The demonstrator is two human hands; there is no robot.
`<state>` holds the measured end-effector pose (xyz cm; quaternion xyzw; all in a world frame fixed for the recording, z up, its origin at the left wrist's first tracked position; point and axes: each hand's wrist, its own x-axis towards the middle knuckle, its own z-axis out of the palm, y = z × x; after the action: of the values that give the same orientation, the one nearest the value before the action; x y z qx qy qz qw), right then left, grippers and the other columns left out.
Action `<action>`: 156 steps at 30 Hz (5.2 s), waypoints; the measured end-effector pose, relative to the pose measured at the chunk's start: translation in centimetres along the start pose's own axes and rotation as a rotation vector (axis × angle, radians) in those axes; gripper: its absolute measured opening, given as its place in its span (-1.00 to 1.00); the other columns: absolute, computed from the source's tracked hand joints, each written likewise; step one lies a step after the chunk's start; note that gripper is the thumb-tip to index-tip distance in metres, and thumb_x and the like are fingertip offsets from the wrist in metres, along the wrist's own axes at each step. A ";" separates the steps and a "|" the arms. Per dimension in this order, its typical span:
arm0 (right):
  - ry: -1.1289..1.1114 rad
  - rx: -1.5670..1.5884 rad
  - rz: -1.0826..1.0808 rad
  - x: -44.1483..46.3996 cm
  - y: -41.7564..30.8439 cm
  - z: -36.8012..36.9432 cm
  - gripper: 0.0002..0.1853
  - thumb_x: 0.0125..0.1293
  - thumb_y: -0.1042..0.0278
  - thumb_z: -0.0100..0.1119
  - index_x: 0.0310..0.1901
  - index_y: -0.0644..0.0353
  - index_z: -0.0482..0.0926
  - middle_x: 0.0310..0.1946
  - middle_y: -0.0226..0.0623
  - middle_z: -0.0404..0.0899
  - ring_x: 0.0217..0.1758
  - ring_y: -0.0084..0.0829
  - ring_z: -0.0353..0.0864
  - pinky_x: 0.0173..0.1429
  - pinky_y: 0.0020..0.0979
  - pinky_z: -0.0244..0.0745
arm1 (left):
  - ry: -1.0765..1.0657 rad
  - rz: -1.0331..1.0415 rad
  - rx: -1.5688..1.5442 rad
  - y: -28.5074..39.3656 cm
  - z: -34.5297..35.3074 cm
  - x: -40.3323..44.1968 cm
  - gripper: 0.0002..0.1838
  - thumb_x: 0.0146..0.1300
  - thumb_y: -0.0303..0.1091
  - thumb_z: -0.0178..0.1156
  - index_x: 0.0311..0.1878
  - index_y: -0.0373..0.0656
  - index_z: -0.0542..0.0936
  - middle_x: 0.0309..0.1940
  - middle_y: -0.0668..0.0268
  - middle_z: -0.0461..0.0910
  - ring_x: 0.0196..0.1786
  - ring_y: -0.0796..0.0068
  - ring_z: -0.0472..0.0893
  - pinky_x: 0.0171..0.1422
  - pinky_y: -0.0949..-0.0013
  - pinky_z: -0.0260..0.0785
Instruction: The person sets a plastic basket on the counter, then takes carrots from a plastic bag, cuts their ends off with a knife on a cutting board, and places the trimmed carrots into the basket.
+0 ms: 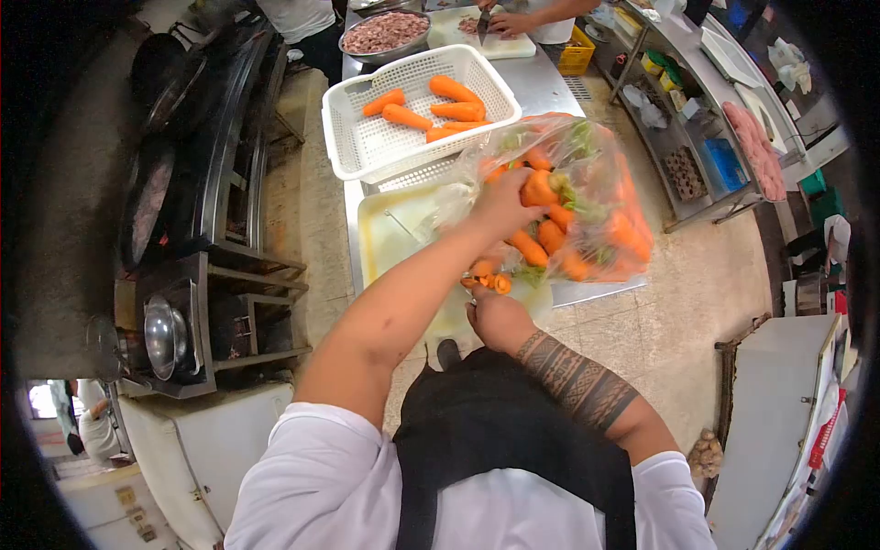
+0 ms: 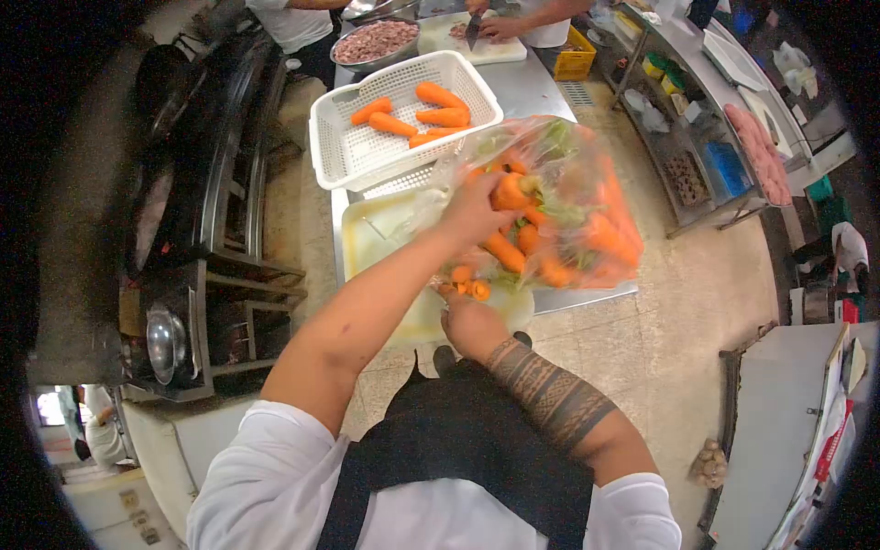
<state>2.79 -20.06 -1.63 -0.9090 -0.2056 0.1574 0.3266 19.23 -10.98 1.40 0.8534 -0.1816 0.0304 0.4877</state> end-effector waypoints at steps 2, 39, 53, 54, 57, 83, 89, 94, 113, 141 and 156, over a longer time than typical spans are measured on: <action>-0.051 0.015 0.029 0.1 -0.2 -0.4 -0.59 0.51 0.20 0.07 0.26 0.24 0.50 -0.23 0.16 0.72 -0.13 0.16 0.75 -0.04 0.11 0.63 | 0.059 -0.085 -0.174 2.3 -3.6 -1.5 -0.41 0.15 -0.25 0.56 0.22 -0.23 0.61 0.10 0.08 0.71 0.13 0.07 0.72 0.28 0.14 0.55; -0.295 -0.058 -0.011 1.8 -8.3 -2.4 -0.72 0.52 0.20 0.07 -0.07 0.30 0.42 -0.33 0.17 0.68 -0.17 0.22 0.71 -0.05 0.17 0.56 | 0.082 -0.526 0.562 -3.7 -8.2 -28.0 -0.35 0.23 -0.31 0.43 0.33 -0.37 0.46 0.05 -0.07 0.59 0.12 -0.14 0.58 0.25 -0.06 0.42; -0.336 -0.062 0.021 2.0 -6.4 2.6 -0.74 0.52 0.23 0.03 -0.03 0.30 0.41 -0.30 0.20 0.70 -0.16 0.19 0.74 -0.03 0.11 0.63 | 0.140 -0.538 0.566 -3.7 -7.3 -28.2 -0.38 0.17 -0.32 0.46 0.28 -0.30 0.50 0.04 -0.03 0.59 0.12 -0.12 0.57 0.24 -0.07 0.41; -0.338 -0.060 0.027 2.1 -6.2 2.6 -0.74 0.51 0.23 0.03 -0.03 0.30 0.42 -0.30 0.21 0.70 -0.16 0.18 0.74 -0.03 0.10 0.63 | 0.142 -0.534 0.545 -4.1 -7.4 -28.1 -0.38 0.17 -0.32 0.47 0.28 -0.28 0.50 0.05 -0.02 0.60 0.12 -0.11 0.57 0.24 -0.06 0.41; -0.297 -0.034 0.026 2.0 -5.1 2.0 -0.72 0.51 0.20 0.04 -0.01 0.29 0.44 -0.28 0.19 0.71 -0.14 0.18 0.74 -0.02 0.12 0.62 | 0.167 -0.507 0.433 -4.0 -7.8 -28.2 -0.39 0.16 -0.32 0.50 0.26 -0.23 0.51 0.06 0.00 0.60 0.13 -0.07 0.58 0.26 -0.04 0.43; -0.206 0.075 0.053 2.0 -3.9 -1.5 -0.69 0.52 0.17 0.08 -0.01 0.30 0.45 -0.22 0.21 0.69 -0.10 0.24 0.70 0.02 0.17 0.56 | 0.244 -0.474 0.366 -3.0 -9.5 -32.3 -0.41 0.07 -0.38 0.60 0.20 -0.21 0.63 0.10 0.06 0.63 0.17 0.01 0.64 0.29 0.13 0.51; -0.166 0.111 0.016 2.3 -1.6 0.8 -0.63 0.52 0.17 0.08 0.12 0.34 0.47 -0.21 0.23 0.69 -0.09 0.25 0.70 0.05 0.18 0.56 | 0.269 -0.517 0.320 -4.0 -9.9 -32.4 -0.39 0.10 -0.33 0.61 0.23 -0.21 0.62 0.13 0.05 0.64 0.17 0.07 0.67 0.29 0.18 0.52; -0.118 0.011 0.095 1.6 1.7 -2.0 -0.63 0.51 0.19 0.12 0.11 0.36 0.50 -0.22 0.22 0.69 -0.07 0.25 0.68 0.04 0.12 0.54 | 0.489 -0.481 0.268 -6.8 -16.5 -26.5 -0.39 0.17 -0.30 0.56 0.30 -0.13 0.62 0.06 0.06 0.72 0.12 0.09 0.71 0.28 0.17 0.53; -0.117 0.036 0.132 0.6 2.7 -0.8 -0.62 0.47 0.17 0.06 0.11 0.32 0.50 -0.23 0.16 0.73 -0.13 0.18 0.75 0.00 0.14 0.62 | -0.459 0.254 0.523 0.0 -1.6 -1.5 -0.81 0.38 -0.37 0.22 -0.11 -0.20 0.78 -0.10 0.13 0.76 0.04 0.10 0.71 0.19 0.12 0.53; -0.153 0.054 0.127 2.0 3.0 -1.2 -0.56 0.50 0.12 0.06 0.16 0.36 0.48 -0.19 0.27 0.71 -0.07 0.28 0.71 0.06 0.17 0.59 | 0.552 -0.333 -1.011 1.1 -19.3 -21.3 -0.59 0.42 -0.38 0.32 0.29 -0.11 0.50 0.22 0.15 0.64 0.26 0.19 0.67 0.33 0.08 0.58; -0.073 0.110 0.005 1.7 -6.8 -1.3 -0.76 0.52 0.30 0.13 -0.03 0.33 0.44 -0.43 0.12 0.62 -0.33 0.19 0.64 -0.19 0.03 0.49 | 0.909 -0.720 -1.273 -7.7 -9.2 -38.0 -0.69 0.54 -0.38 0.21 0.24 -0.20 0.43 0.20 0.05 0.59 0.23 0.12 0.67 0.45 0.11 0.55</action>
<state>2.97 -15.21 3.55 -0.8840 -0.2059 0.2022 0.3678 -12.43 10.93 -8.81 0.3280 0.3307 0.1050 0.8787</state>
